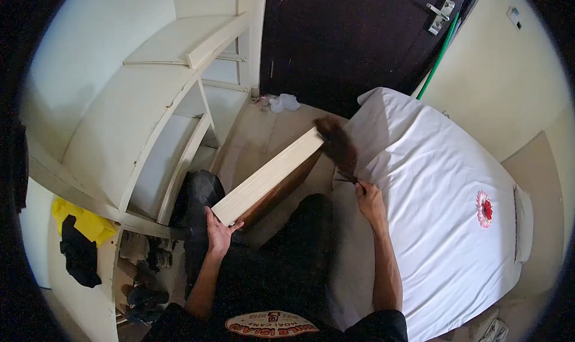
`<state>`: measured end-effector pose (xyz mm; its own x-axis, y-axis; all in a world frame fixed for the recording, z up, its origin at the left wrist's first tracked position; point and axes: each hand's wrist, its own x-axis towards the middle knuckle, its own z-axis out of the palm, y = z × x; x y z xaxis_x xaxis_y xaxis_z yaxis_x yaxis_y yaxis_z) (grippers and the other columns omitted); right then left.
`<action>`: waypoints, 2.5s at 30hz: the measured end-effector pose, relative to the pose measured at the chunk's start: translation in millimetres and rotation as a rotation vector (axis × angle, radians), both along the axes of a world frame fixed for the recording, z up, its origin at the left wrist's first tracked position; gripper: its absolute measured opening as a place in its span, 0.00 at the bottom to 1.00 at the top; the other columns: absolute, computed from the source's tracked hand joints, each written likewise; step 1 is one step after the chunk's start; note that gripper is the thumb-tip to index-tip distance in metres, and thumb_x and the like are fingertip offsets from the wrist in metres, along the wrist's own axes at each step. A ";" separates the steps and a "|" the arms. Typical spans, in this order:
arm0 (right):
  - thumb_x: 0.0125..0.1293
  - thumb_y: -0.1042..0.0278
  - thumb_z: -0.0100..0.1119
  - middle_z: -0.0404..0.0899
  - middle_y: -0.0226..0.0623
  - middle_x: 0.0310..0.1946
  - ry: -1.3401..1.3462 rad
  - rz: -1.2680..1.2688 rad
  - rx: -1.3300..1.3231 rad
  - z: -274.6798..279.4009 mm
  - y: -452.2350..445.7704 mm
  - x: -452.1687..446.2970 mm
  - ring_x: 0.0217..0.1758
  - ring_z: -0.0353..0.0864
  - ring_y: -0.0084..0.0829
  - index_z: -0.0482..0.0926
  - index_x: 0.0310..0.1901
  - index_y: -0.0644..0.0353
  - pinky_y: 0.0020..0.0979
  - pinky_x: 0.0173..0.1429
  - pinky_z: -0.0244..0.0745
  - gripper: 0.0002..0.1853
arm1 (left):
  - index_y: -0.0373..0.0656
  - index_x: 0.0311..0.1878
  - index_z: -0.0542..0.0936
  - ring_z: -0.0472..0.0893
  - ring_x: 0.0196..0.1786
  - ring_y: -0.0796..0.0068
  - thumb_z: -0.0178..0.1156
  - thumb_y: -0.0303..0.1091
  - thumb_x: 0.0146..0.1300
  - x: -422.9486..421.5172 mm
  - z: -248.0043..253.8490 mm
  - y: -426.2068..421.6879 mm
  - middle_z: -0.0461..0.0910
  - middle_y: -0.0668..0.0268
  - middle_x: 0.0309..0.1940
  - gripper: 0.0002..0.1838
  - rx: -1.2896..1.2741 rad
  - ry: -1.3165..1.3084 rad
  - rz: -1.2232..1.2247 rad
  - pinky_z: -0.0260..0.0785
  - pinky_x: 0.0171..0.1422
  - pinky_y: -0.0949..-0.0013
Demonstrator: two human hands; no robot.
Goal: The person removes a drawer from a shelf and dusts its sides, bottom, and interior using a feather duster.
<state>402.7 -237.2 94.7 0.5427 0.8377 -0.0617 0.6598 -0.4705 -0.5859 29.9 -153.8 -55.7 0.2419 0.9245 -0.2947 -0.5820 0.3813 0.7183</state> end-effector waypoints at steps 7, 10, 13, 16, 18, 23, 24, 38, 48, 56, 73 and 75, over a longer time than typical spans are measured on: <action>0.70 0.66 0.56 0.80 0.51 0.29 -0.027 0.091 0.034 -9.7 -1.5 7.6 0.31 0.78 0.31 0.81 0.49 0.66 0.33 0.43 0.73 0.14 | 0.40 0.69 0.60 0.70 0.65 0.60 0.35 0.69 0.70 0.1 12.0 -1.7 0.67 0.56 0.65 0.42 0.012 0.005 -0.009 0.72 0.60 0.46; 0.69 0.66 0.57 0.80 0.52 0.29 0.055 0.103 0.020 -8.1 -4.1 2.1 0.29 0.77 0.34 0.81 0.49 0.65 0.34 0.41 0.73 0.13 | 0.40 0.69 0.60 0.71 0.65 0.61 0.34 0.69 0.70 -0.1 9.6 -0.6 0.67 0.57 0.65 0.41 0.013 -0.014 -0.019 0.74 0.59 0.48; 0.69 0.65 0.57 0.79 0.54 0.28 -0.028 0.092 0.152 -15.3 -2.7 0.7 0.26 0.75 0.36 0.82 0.48 0.65 0.34 0.39 0.73 0.13 | 0.40 0.68 0.61 0.72 0.65 0.62 0.34 0.69 0.70 -0.4 12.1 -1.4 0.67 0.57 0.65 0.41 0.015 -0.014 -0.021 0.73 0.59 0.48; 0.70 0.65 0.56 0.79 0.54 0.29 -0.053 0.123 0.092 -16.8 -5.6 2.0 0.25 0.74 0.39 0.81 0.47 0.66 0.35 0.38 0.73 0.13 | 0.40 0.68 0.62 0.72 0.64 0.62 0.34 0.70 0.70 -0.6 14.2 -1.8 0.68 0.57 0.65 0.41 0.027 -0.020 -0.032 0.73 0.59 0.48; 0.70 0.65 0.56 0.79 0.54 0.29 -0.029 0.146 0.062 -18.6 -5.6 2.9 0.25 0.74 0.40 0.81 0.47 0.66 0.35 0.38 0.72 0.13 | 0.41 0.68 0.62 0.72 0.64 0.62 0.34 0.70 0.70 0.0 14.6 -1.5 0.68 0.57 0.64 0.41 0.028 -0.022 -0.027 0.73 0.59 0.48; 0.71 0.66 0.55 0.66 0.32 0.19 -0.166 0.125 0.167 -11.9 -4.4 -6.6 0.25 0.64 0.22 0.79 0.40 0.69 0.30 0.32 0.63 0.12 | 0.40 0.68 0.62 0.71 0.65 0.62 0.34 0.71 0.69 -1.3 11.9 -1.9 0.68 0.57 0.65 0.42 0.020 -0.018 -0.023 0.73 0.60 0.49; 0.71 0.66 0.55 0.66 0.31 0.19 -0.033 0.128 0.153 -17.9 -5.8 -3.7 0.25 0.64 0.22 0.79 0.38 0.69 0.30 0.31 0.63 0.12 | 0.40 0.68 0.62 0.71 0.65 0.62 0.34 0.71 0.69 -0.4 12.7 -1.9 0.68 0.57 0.65 0.43 0.016 -0.019 -0.019 0.73 0.60 0.49; 0.72 0.64 0.53 0.70 0.33 0.21 -0.108 0.088 0.136 -4.6 -8.4 -25.4 0.26 0.66 0.22 0.81 0.44 0.68 0.30 0.33 0.64 0.14 | 0.40 0.69 0.61 0.70 0.66 0.60 0.34 0.71 0.69 -2.6 3.8 -1.0 0.67 0.57 0.66 0.44 0.034 -0.071 -0.042 0.72 0.61 0.48; 0.71 0.64 0.56 0.70 0.34 0.22 -0.091 0.142 0.111 -22.4 -15.1 -15.9 0.27 0.68 0.24 0.81 0.50 0.66 0.29 0.35 0.66 0.15 | 0.39 0.70 0.60 0.70 0.67 0.60 0.34 0.71 0.69 -3.4 8.1 -0.3 0.66 0.56 0.67 0.44 0.023 -0.084 -0.053 0.72 0.61 0.48; 0.70 0.65 0.55 0.79 0.54 0.30 -0.078 0.177 -0.071 -8.2 -19.1 -22.6 0.32 0.78 0.30 0.80 0.49 0.67 0.34 0.43 0.73 0.14 | 0.40 0.67 0.64 0.69 0.67 0.61 0.31 0.70 0.70 -2.4 11.0 -0.6 0.69 0.56 0.65 0.42 0.013 -0.077 -0.033 0.68 0.64 0.48; 0.71 0.62 0.55 0.80 0.59 0.36 -0.001 0.177 0.010 -12.0 -27.0 -36.1 0.40 0.84 0.41 0.80 0.49 0.68 0.37 0.45 0.74 0.16 | 0.41 0.66 0.64 0.71 0.65 0.64 0.34 0.71 0.69 -4.4 16.4 -2.3 0.69 0.59 0.63 0.41 0.045 -0.077 -0.032 0.70 0.62 0.52; 0.71 0.62 0.54 0.80 0.59 0.37 0.058 0.166 -0.049 -7.4 -25.5 -38.7 0.41 0.85 0.41 0.80 0.50 0.67 0.37 0.46 0.74 0.16 | 0.42 0.65 0.65 0.71 0.64 0.65 0.34 0.71 0.69 -4.1 17.4 -2.5 0.70 0.59 0.62 0.41 0.050 -0.079 -0.022 0.70 0.62 0.52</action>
<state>364.0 -262.7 87.3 0.3917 0.9106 -0.1316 0.6963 -0.3869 -0.6046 25.8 -156.3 -38.2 0.2826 0.9319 -0.2275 -0.6299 0.3592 0.6887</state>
